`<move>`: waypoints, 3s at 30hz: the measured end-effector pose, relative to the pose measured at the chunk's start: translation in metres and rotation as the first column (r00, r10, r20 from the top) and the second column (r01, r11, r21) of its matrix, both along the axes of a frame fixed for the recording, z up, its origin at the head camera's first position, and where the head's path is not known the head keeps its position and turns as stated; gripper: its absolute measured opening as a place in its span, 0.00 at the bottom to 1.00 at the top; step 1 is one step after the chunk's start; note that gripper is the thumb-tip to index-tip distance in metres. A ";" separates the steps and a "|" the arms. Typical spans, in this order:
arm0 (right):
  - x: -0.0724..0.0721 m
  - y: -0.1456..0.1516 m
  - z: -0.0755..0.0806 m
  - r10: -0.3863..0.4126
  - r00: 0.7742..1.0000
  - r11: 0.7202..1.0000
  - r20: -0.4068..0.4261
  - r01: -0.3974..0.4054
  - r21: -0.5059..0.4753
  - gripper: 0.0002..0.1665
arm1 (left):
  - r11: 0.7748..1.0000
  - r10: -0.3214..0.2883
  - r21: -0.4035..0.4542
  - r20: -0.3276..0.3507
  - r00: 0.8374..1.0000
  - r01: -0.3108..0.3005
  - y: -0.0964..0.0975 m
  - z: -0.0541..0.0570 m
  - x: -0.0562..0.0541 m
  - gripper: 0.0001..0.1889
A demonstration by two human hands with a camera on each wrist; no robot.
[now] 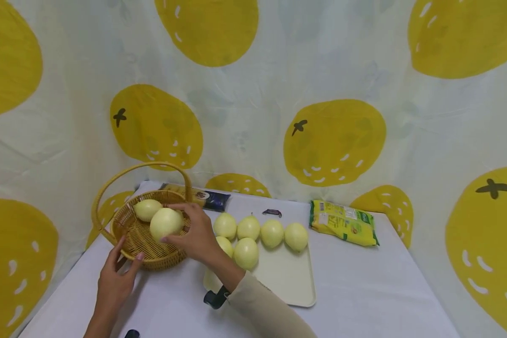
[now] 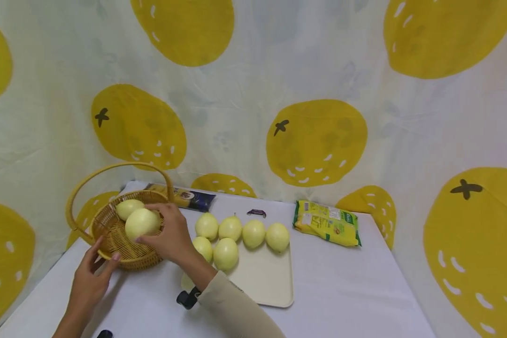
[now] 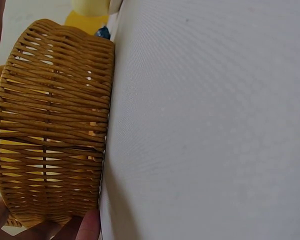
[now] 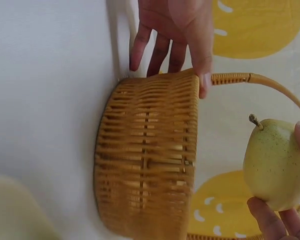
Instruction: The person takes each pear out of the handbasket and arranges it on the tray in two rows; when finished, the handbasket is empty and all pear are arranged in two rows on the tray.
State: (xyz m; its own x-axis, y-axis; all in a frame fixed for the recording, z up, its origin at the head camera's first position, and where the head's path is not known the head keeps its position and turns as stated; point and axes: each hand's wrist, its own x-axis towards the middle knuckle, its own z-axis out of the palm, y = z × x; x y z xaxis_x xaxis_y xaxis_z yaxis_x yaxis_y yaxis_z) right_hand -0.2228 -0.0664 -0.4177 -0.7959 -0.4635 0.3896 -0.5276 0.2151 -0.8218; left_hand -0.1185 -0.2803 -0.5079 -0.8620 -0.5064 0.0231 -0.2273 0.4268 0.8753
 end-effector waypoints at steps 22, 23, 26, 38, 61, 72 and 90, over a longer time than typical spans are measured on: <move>0.014 0.083 0.004 -0.050 0.990 0.992 0.132 0.065 -0.105 0.44 | 0.999 0.022 0.024 0.020 1.000 -0.023 0.000 0.004 0.001 0.46; 0.014 0.086 0.004 -0.053 0.989 0.992 0.137 0.068 -0.109 0.44 | 0.999 0.022 0.027 0.021 1.000 -0.023 0.000 0.004 0.002 0.46; 0.014 0.097 0.003 -0.062 0.985 0.989 0.160 0.083 -0.126 0.44 | 0.999 0.019 0.034 0.026 0.999 -0.020 0.000 0.005 0.001 0.46; 0.016 0.149 -0.007 -0.134 0.968 0.975 0.213 0.167 -0.145 0.44 | 0.999 0.023 0.022 0.066 0.998 -0.025 -0.001 0.003 -0.001 0.48; 0.017 0.229 -0.043 -0.373 0.871 0.926 0.319 0.369 0.075 0.42 | 0.999 0.020 0.037 0.066 0.998 -0.022 -0.001 0.007 0.002 0.47; 0.013 0.230 -0.061 -0.450 0.844 0.890 0.291 0.398 0.222 0.41 | 0.999 0.012 0.043 0.086 0.996 -0.016 -0.002 0.005 0.000 0.48; 0.014 0.234 -0.064 -0.384 0.889 0.916 0.250 0.333 0.222 0.42 | 0.999 0.010 0.039 0.085 0.996 -0.013 0.000 0.006 0.001 0.47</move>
State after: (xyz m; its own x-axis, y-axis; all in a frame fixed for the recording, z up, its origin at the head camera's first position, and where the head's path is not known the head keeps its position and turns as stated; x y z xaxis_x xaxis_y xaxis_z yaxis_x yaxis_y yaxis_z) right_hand -0.2092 0.1674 -0.4820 -0.9844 -0.1637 0.0651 -0.1389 0.4934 -0.8586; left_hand -0.1173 -0.2803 -0.5014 -0.8540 -0.5155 -0.0702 -0.3062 0.3889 0.8689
